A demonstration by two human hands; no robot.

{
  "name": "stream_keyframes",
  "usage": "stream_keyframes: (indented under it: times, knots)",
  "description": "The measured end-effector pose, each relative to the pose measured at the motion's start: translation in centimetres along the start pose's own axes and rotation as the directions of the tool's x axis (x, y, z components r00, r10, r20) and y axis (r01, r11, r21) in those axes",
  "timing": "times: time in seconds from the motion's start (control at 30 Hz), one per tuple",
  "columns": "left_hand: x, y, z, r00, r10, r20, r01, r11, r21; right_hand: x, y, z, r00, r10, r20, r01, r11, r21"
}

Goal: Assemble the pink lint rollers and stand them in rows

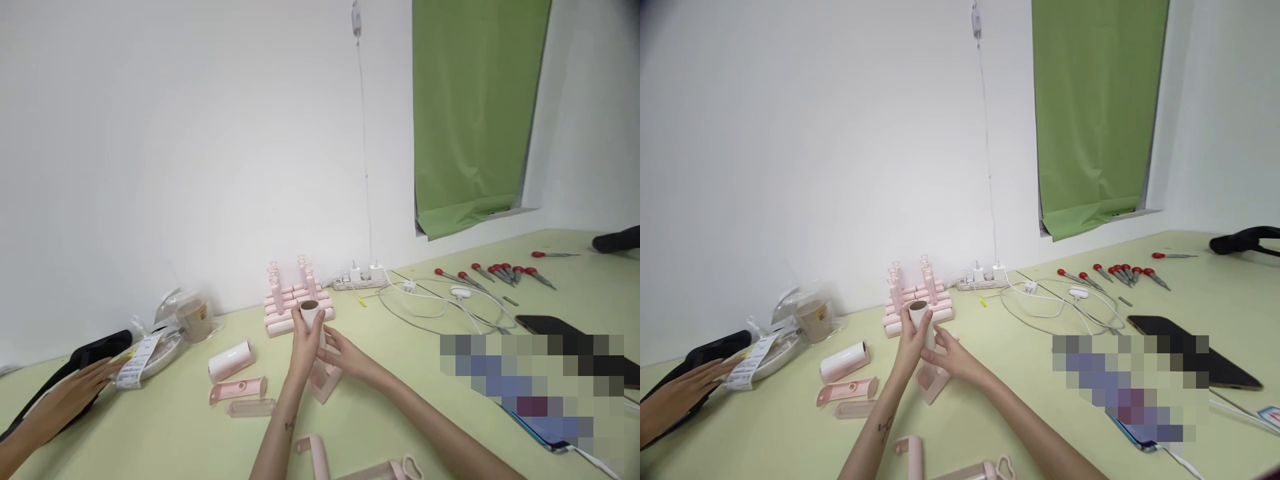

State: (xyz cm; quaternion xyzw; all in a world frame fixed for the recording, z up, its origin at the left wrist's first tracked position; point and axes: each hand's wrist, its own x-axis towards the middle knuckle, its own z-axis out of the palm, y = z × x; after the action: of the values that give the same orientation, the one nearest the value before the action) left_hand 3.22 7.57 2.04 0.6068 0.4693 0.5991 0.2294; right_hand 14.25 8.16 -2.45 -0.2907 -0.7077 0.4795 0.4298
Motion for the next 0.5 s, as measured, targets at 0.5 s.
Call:
stream_keyframes:
  times: [0.5]
  knots:
    - [1.3, 2.9, -2.2, 0.986, 0.018, -0.169, -0.024, 0.999, -0.033, -0.4, -2.2, -4.4, 0.912, -0.359, -0.198, 0.088, 0.642, -0.761]
